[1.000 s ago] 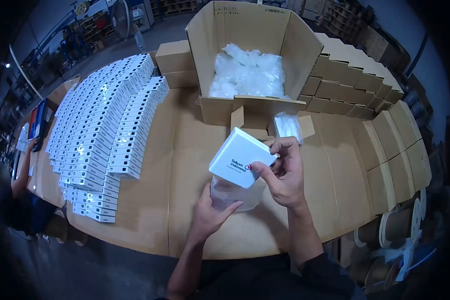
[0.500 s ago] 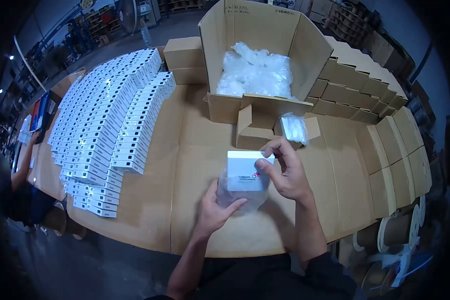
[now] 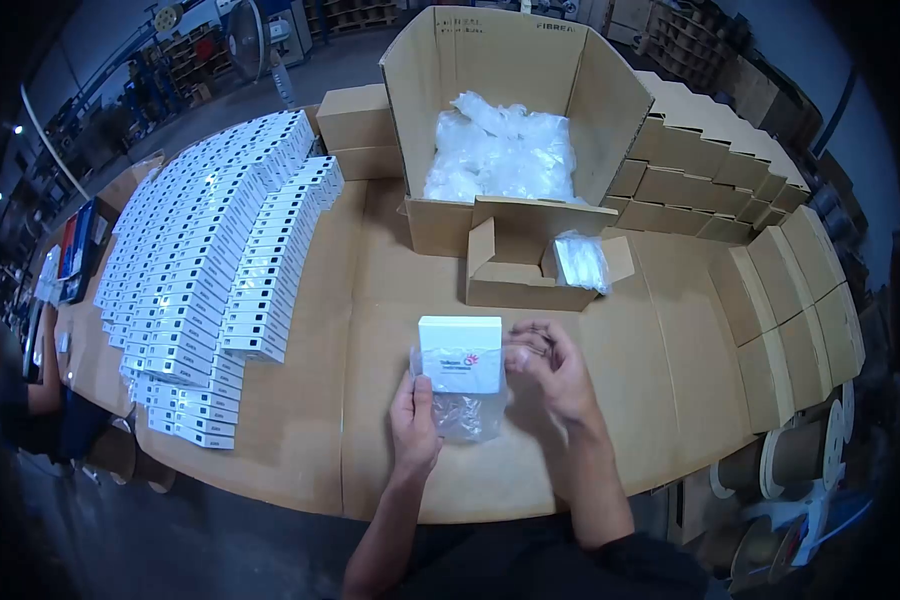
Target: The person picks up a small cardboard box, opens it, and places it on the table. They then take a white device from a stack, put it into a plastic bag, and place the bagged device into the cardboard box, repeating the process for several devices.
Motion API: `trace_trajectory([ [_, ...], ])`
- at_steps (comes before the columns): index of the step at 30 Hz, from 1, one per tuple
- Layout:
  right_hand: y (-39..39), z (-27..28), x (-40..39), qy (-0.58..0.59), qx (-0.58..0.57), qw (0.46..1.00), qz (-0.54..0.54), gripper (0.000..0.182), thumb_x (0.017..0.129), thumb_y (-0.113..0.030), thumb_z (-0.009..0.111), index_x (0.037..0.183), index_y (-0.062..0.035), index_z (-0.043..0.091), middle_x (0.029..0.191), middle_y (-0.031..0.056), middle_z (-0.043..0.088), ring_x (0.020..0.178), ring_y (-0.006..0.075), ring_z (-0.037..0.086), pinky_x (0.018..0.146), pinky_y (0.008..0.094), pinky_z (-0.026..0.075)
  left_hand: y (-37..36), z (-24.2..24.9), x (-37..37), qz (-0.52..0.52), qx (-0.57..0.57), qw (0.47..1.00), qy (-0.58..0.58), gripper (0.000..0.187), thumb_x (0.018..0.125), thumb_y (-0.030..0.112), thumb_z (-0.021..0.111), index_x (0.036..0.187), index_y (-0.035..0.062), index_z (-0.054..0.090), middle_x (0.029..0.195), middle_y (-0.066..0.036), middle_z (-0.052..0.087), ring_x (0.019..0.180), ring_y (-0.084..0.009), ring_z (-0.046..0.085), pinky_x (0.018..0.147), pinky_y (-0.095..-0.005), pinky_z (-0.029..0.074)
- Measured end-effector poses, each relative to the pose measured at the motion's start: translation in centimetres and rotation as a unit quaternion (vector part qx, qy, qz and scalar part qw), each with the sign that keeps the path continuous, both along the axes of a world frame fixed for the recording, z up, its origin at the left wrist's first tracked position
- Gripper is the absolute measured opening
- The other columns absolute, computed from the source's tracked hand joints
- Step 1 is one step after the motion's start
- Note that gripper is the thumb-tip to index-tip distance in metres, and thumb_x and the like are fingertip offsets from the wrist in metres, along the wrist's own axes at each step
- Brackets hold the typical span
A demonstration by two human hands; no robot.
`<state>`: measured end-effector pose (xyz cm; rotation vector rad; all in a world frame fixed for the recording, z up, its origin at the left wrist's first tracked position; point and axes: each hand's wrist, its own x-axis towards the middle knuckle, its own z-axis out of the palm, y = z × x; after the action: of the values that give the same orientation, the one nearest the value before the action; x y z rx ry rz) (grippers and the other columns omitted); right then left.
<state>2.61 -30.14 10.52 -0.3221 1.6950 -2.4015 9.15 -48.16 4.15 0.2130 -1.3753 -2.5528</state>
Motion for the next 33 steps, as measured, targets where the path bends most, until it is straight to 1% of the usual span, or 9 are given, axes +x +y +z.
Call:
trace_trajectory([
  [6, -1.6, -3.4, 2.3, -0.049, -0.055, 0.995, -0.059, 0.028, 0.095, 0.0, 0.071, 0.121, 0.0029, 0.061, 0.108, 0.008, 0.07, 0.098, 0.0099, 0.065, 0.088, 0.024, 0.053, -0.3, -1.3, -0.4, -0.003, -0.076, 0.997, 0.005, 0.045, 0.113, 0.029, 0.043, 0.141, -0.0047, 0.053, 0.125, -0.009, 0.066, 0.113, -0.0146, 0.062, 0.101, -0.0315, 0.049],
  [9, -1.1, -3.4, 2.1, -0.063, -0.108, 0.991, -0.058, 0.023, 0.096, 0.0, 0.071, 0.117, 0.0032, 0.063, 0.107, 0.0084, 0.071, 0.097, 0.01, 0.065, 0.088, 0.0241, 0.053, -1.1, -2.8, -0.5, 0.0, -0.211, 0.977, -0.001, 0.049, 0.113, 0.032, 0.041, 0.143, -0.0052, 0.052, 0.13, -0.01, 0.065, 0.116, -0.0163, 0.062, 0.104, -0.033, 0.046],
  [13, -0.8, -4.6, 1.9, -0.076, -0.149, 0.985, -0.046, 0.016, 0.096, -0.001, 0.07, 0.111, 0.0029, 0.064, 0.104, 0.008, 0.071, 0.096, 0.0101, 0.066, 0.089, 0.0244, 0.052, -0.4, -1.7, -0.6, 0.009, -0.17, 0.985, 0.003, 0.054, 0.114, 0.034, 0.038, 0.148, -0.0055, 0.048, 0.134, -0.012, 0.064, 0.124, -0.0189, 0.058, 0.11, -0.0343, 0.042],
  [18, -1.3, -4.5, 2.2, -0.042, -0.183, 0.981, -0.043, 0.01, 0.099, -0.004, 0.067, 0.107, 0.0005, 0.065, 0.122, 0.0191, 0.069, 0.112, 0.02, 0.066, 0.103, 0.0339, 0.049, 0.0, -0.3, -0.8, 0.034, -0.197, 0.979, 0.042, 0.055, 0.114, 0.034, 0.035, 0.151, -0.0062, 0.044, 0.135, -0.015, 0.064, 0.129, -0.021, 0.055, 0.114, -0.0353, 0.038],
  [23, -0.4, -4.0, 1.4, -0.002, -0.222, 0.975, 0.004, 0.008, 0.1, -0.007, 0.066, 0.105, -0.0016, 0.064, 0.133, 0.0264, 0.064, 0.123, 0.0286, 0.063, 0.11, 0.0411, 0.045, -0.6, 0.9, -0.6, -0.023, -0.202, 0.977, 0.056, 0.057, 0.114, 0.034, 0.034, 0.151, -0.0089, 0.039, 0.134, -0.02, 0.062, 0.132, -0.0249, 0.054, 0.116, -0.0405, 0.038],
  [25, 0.0, -3.9, 1.1, 0.012, -0.142, 0.99, -0.011, 0.008, 0.1, -0.007, 0.065, 0.105, -0.0018, 0.063, 0.132, 0.0265, 0.064, 0.123, 0.0283, 0.063, 0.11, 0.0404, 0.046, -0.5, 1.1, -0.5, -0.022, -0.237, 0.969, 0.063, 0.057, 0.114, 0.033, 0.034, 0.152, -0.0091, 0.037, 0.133, -0.02, 0.062, 0.132, -0.0252, 0.054, 0.114, -0.0395, 0.04],
  [26, 0.0, -3.8, 1.1, 0.018, -0.102, 0.994, -0.018, 0.008, 0.1, -0.007, 0.064, 0.106, -0.0019, 0.062, 0.132, 0.0266, 0.064, 0.123, 0.0282, 0.063, 0.11, 0.04, 0.046, -0.5, 1.1, -0.6, -0.022, -0.209, 0.976, 0.055, 0.056, 0.114, 0.033, 0.034, 0.152, -0.0077, 0.039, 0.132, -0.019, 0.062, 0.13, -0.0249, 0.055, 0.114, -0.0391, 0.041],
  [27, -0.1, -3.5, 1.0, -0.003, -0.179, 0.984, 0.009, 0.014, 0.099, -0.005, 0.066, 0.111, -0.0022, 0.059, 0.131, 0.0253, 0.065, 0.12, 0.0251, 0.063, 0.107, 0.0373, 0.047, -0.4, 1.0, -0.6, -0.024, -0.182, 0.982, 0.046, 0.055, 0.114, 0.033, 0.034, 0.151, -0.0063, 0.041, 0.132, -0.018, 0.063, 0.128, -0.0247, 0.057, 0.113, -0.0387, 0.041],
  [33, -0.7, -3.2, 1.6, 0.012, -0.024, 1.0, 0.014, 0.05, 0.089, 0.005, 0.075, 0.133, -0.0008, 0.051, 0.126, 0.0159, 0.067, 0.111, 0.0174, 0.065, 0.097, 0.0299, 0.053, 0.4, 1.3, -0.9, -0.061, 0.06, 0.996, 0.037, 0.052, 0.113, 0.029, 0.04, 0.154, -0.0031, 0.038, 0.132, -0.015, 0.058, 0.126, -0.0226, 0.057, 0.11, -0.038, 0.045],
])
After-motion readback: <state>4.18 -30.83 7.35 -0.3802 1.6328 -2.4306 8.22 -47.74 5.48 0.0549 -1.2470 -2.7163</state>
